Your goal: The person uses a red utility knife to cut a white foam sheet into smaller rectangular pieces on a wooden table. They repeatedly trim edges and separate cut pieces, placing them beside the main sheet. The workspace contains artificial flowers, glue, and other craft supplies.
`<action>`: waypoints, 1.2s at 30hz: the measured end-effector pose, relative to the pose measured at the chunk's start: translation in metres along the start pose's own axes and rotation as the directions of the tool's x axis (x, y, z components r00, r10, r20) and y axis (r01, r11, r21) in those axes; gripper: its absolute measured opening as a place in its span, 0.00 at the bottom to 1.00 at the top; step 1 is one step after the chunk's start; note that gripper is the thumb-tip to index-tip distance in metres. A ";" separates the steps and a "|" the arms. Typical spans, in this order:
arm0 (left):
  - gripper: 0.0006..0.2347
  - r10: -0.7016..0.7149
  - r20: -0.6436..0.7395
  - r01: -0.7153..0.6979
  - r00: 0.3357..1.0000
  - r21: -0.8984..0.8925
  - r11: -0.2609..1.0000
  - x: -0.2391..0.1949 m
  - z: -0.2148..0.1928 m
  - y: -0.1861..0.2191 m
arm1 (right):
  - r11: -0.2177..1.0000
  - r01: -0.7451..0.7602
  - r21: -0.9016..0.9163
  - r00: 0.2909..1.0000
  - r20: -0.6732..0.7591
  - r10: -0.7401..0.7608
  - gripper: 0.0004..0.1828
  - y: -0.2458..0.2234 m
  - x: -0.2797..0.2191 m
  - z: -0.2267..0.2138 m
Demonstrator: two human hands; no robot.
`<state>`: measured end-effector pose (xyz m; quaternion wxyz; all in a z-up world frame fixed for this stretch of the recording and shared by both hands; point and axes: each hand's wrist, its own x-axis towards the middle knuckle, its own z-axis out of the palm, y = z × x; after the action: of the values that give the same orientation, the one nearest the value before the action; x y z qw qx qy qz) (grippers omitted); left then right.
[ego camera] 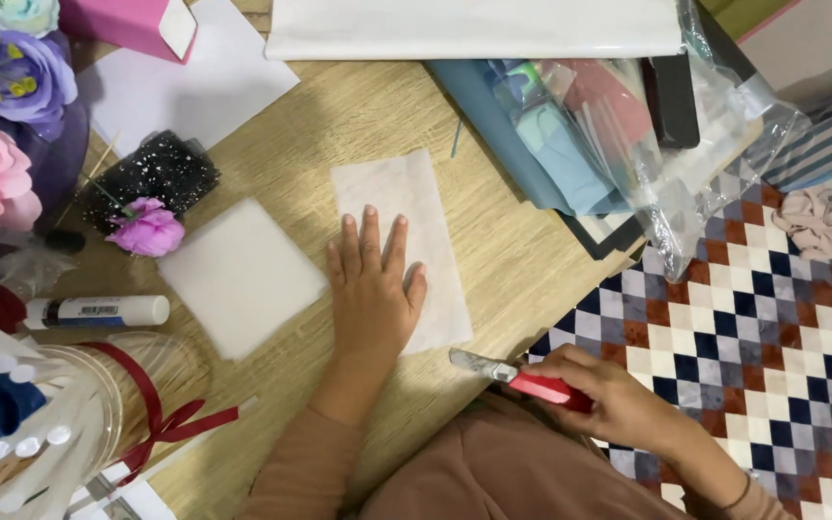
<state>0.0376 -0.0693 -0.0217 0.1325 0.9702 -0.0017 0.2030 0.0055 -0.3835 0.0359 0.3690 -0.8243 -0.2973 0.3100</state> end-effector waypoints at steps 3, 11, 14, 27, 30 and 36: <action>0.24 0.002 -0.003 -0.002 1.000 0.002 1.000 0.000 0.000 0.000 | 0.995 0.084 -0.048 0.991 -0.101 -0.089 0.35 0.010 -0.005 0.015; 0.24 -0.007 0.030 0.008 1.000 -0.013 1.000 -0.001 0.002 -0.001 | 0.988 0.073 -0.134 0.958 -0.267 -0.107 0.35 0.012 -0.012 0.048; 0.25 -0.013 0.038 0.014 0.999 -0.023 1.000 -0.001 0.004 -0.001 | 0.996 0.016 -0.084 0.948 -0.316 -0.042 0.35 0.011 -0.010 0.061; 0.29 -0.033 0.168 0.039 0.985 -0.031 0.999 -0.002 0.009 -0.003 | 0.992 -0.112 -0.061 0.955 -0.282 0.091 0.37 -0.029 0.007 0.074; 0.31 -0.026 0.179 0.028 0.983 -0.008 1.000 -0.002 0.009 -0.004 | 0.992 -0.025 -0.125 0.935 -0.355 -0.021 0.36 -0.032 0.015 0.078; 0.32 -0.035 0.197 0.031 0.980 0.023 0.999 -0.001 0.008 -0.003 | 0.984 -0.076 -0.159 0.931 -0.365 0.013 0.35 -0.030 0.014 0.080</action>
<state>0.0395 -0.0681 -0.0299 0.1255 0.9867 0.0031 0.1034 -0.0518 -0.3228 0.0126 0.3386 -0.9022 -0.2309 0.1345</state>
